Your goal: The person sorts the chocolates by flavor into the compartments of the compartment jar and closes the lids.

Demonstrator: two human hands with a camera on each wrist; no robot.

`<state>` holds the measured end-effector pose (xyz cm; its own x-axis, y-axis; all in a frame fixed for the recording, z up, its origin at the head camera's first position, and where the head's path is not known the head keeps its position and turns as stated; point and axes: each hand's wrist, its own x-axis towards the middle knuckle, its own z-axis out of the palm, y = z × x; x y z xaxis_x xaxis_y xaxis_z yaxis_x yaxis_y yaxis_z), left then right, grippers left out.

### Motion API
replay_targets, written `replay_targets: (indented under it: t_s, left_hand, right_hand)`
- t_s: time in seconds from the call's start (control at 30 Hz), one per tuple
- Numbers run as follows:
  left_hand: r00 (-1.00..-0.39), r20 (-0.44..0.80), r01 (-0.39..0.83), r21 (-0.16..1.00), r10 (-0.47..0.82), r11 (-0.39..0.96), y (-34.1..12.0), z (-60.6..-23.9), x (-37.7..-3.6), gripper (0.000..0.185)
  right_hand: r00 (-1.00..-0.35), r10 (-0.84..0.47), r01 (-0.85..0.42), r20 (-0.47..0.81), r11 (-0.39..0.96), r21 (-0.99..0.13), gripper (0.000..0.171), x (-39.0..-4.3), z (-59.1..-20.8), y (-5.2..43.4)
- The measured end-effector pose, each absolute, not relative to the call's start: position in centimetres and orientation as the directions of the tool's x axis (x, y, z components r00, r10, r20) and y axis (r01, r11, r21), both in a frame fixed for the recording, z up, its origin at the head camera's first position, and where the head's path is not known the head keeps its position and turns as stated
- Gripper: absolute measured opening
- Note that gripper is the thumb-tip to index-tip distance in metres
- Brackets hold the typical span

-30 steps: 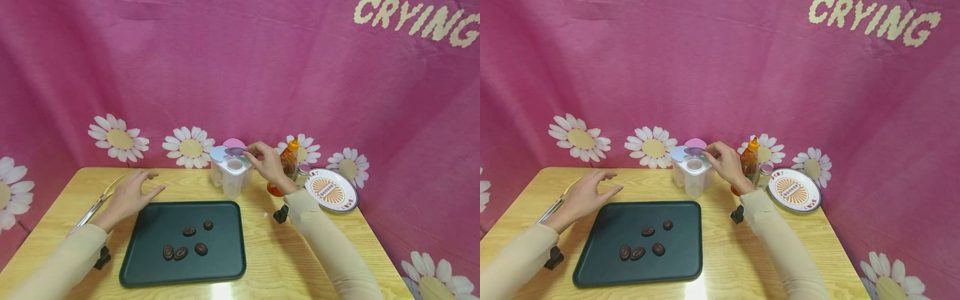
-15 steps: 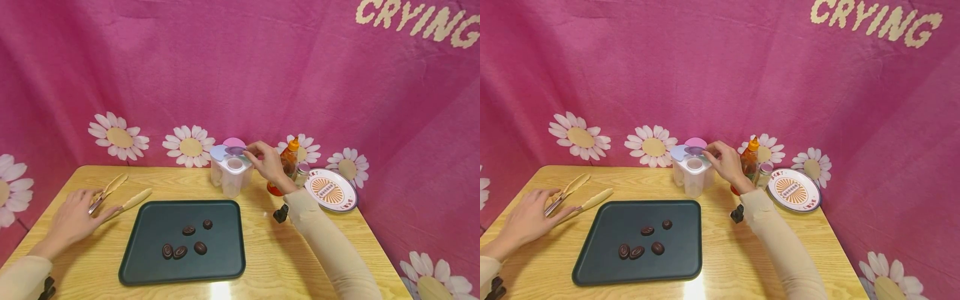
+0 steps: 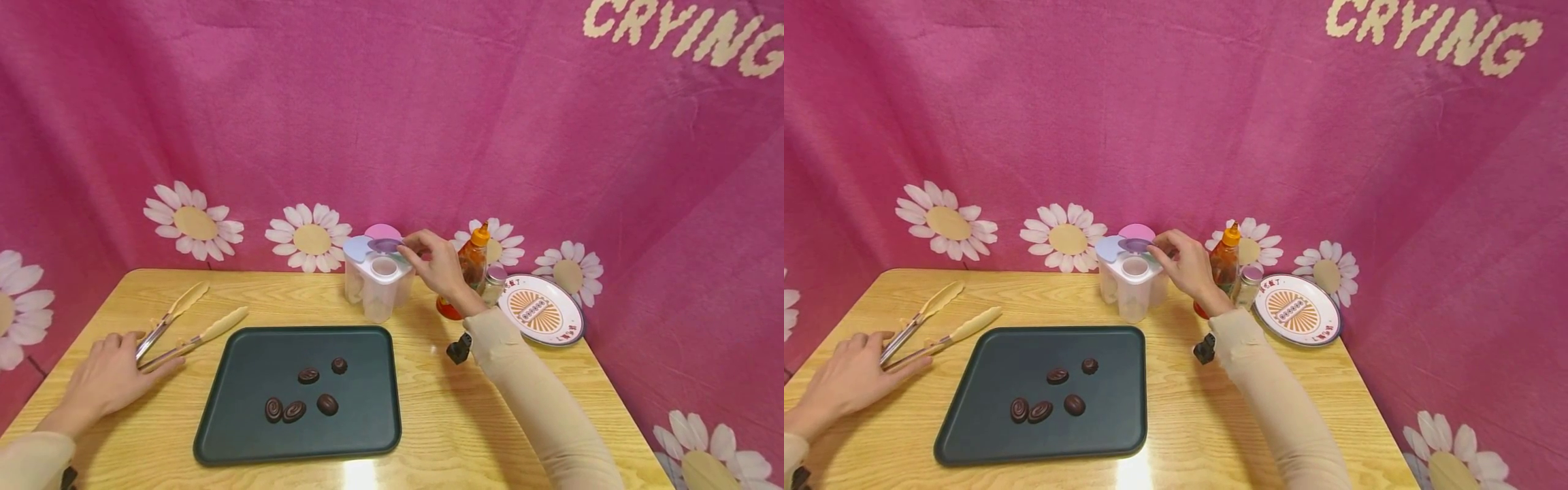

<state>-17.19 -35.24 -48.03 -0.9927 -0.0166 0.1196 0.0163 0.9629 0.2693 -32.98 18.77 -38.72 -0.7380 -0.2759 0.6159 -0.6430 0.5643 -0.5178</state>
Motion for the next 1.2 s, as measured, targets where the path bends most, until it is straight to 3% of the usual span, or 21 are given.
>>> replay_targets:
  t_s: [0.57, 0.8, 1.2]
  left_hand:
    - [-0.999, 0.053, 0.004, 0.274, -0.011, 0.962, -35.7, -47.9, -17.6, 0.089]
    - [-0.988, 0.152, 0.027, 0.267, -0.015, 0.963, -35.4, -47.2, -17.8, 0.083]
    - [-0.978, 0.21, 0.062, 0.249, 0.009, 0.966, -34.7, -45.1, -17.8, 0.089]
  right_hand:
    - [-0.747, -0.269, -0.631, 0.608, 0.574, -0.522, 0.016, -32.9, -38.7, 18.8]
    - [-0.746, -0.268, -0.631, 0.61, 0.577, -0.519, 0.016, -32.9, -38.6, 18.8]
    - [-0.76, -0.262, -0.618, 0.595, 0.576, -0.535, 0.016, -33.0, -38.6, 18.7]
